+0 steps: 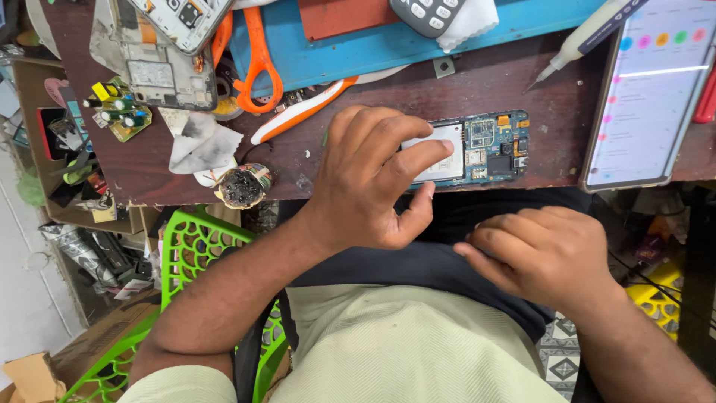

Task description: The person disassembles a white Samsung smartphone, removes the screen assembly, and inspects the internal components including the motherboard and battery. They handle the phone casing and internal parts, then reassemble the device by aligning and closing the screen back onto the chassis.

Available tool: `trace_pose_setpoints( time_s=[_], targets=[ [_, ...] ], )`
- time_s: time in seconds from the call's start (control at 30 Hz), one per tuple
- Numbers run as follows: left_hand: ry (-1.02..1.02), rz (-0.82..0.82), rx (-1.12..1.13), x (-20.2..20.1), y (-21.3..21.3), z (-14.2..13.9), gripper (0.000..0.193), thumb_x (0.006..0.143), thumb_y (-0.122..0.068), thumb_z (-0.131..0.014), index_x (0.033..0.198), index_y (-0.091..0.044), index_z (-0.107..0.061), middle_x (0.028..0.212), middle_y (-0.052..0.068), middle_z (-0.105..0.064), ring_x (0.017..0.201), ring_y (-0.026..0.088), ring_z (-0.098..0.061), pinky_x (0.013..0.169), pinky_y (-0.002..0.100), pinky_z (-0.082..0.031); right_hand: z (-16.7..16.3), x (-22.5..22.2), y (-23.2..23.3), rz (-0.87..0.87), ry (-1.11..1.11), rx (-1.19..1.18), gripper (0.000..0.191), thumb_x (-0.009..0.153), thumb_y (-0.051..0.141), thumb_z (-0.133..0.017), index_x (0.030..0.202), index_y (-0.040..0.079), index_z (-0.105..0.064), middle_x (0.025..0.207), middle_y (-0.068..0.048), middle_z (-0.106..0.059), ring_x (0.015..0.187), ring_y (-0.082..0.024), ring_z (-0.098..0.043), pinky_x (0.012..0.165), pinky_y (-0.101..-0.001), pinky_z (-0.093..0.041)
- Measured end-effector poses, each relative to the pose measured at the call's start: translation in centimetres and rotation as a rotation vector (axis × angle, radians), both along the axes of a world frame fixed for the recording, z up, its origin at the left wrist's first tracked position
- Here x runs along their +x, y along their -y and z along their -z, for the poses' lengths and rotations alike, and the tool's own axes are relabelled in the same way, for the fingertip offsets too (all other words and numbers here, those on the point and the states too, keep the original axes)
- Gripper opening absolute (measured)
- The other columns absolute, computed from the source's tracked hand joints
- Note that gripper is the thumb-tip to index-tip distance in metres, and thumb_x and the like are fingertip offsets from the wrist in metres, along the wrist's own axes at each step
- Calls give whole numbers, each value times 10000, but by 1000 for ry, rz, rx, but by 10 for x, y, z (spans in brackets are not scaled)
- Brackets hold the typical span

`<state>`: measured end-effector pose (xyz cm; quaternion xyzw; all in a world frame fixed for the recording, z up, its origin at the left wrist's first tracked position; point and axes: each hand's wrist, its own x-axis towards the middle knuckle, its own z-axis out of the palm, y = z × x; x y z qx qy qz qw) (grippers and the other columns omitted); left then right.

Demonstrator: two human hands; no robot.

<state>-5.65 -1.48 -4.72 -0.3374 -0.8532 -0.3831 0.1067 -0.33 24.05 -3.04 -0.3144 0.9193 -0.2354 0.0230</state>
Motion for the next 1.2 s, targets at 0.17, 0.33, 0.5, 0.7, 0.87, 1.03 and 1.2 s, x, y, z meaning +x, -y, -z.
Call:
trace_pose_setpoints(
  time_s=[0.17, 0.33, 0.5, 0.7, 0.87, 1.03, 1.2],
  targets=[
    [-18, -7, -94, -1, -4, -5, 656, 822, -356, -848, 1355, -153, -526, 1266, 127, -574, 1137, 325, -564, 969, 500, -399, 22, -3, 4, 15, 456, 501, 448, 843, 490, -678, 1200, 222, -721, 885, -60, -746, 734, -288, -724, 622, -424, -569],
    [-32, 2, -214, 0, -7, -3, 742, 834, -430, -878, 1433, -190, -512, 1328, 139, -559, 1204, 338, -542, 987, 498, -385, 34, -2, 3, -13, 568, 496, 594, 809, 526, -645, 1320, 224, -638, 1157, -88, -715, 824, -316, -726, 658, -453, -585],
    [-27, 65, -214, 1, -4, 1, 727, 818, -330, -867, 1432, -203, -498, 1249, 101, -560, 1113, 292, -548, 928, 462, -371, 40, 3, 3, 131, 762, 123, 560, 862, 454, -681, 1342, 169, -641, 1146, -84, -735, 895, -254, -725, 763, -398, -577],
    [-13, 96, -189, 0, -4, -1, 753, 812, -390, -887, 1437, -221, -504, 1202, 85, -568, 1073, 278, -551, 912, 456, -360, 67, 27, 7, 531, 1333, -963, 301, 957, 171, -648, 1170, -38, -692, 1059, -108, -759, 912, -174, -718, 787, -331, -577],
    [-1, 167, -122, -5, -4, -5, 757, 842, -521, -878, 1438, -197, -541, 1143, 71, -578, 1031, 277, -542, 913, 464, -352, 80, 45, 10, 686, 1244, -1205, 163, 1064, 73, -654, 1133, -71, -689, 968, -148, -719, 874, -193, -674, 801, -338, -556],
    [85, 216, -17, -11, 3, -10, 782, 835, -562, -861, 1410, -130, -552, 1025, 34, -605, 949, 252, -551, 881, 434, -346, 78, 47, 4, 681, 1140, -1166, 179, 1007, 59, -621, 1107, -63, -706, 1007, -136, -765, 889, -190, -735, 819, -329, -596],
    [201, 140, 96, -12, 5, -13, 628, 922, -450, -844, 1381, -139, -548, 962, -16, -653, 916, 184, -596, 872, 357, -391, 65, 44, -7, 488, 963, -997, 193, 979, 27, -683, 1140, -68, -729, 1109, -115, -752, 986, -128, -678, 888, -259, -539]
  ],
)
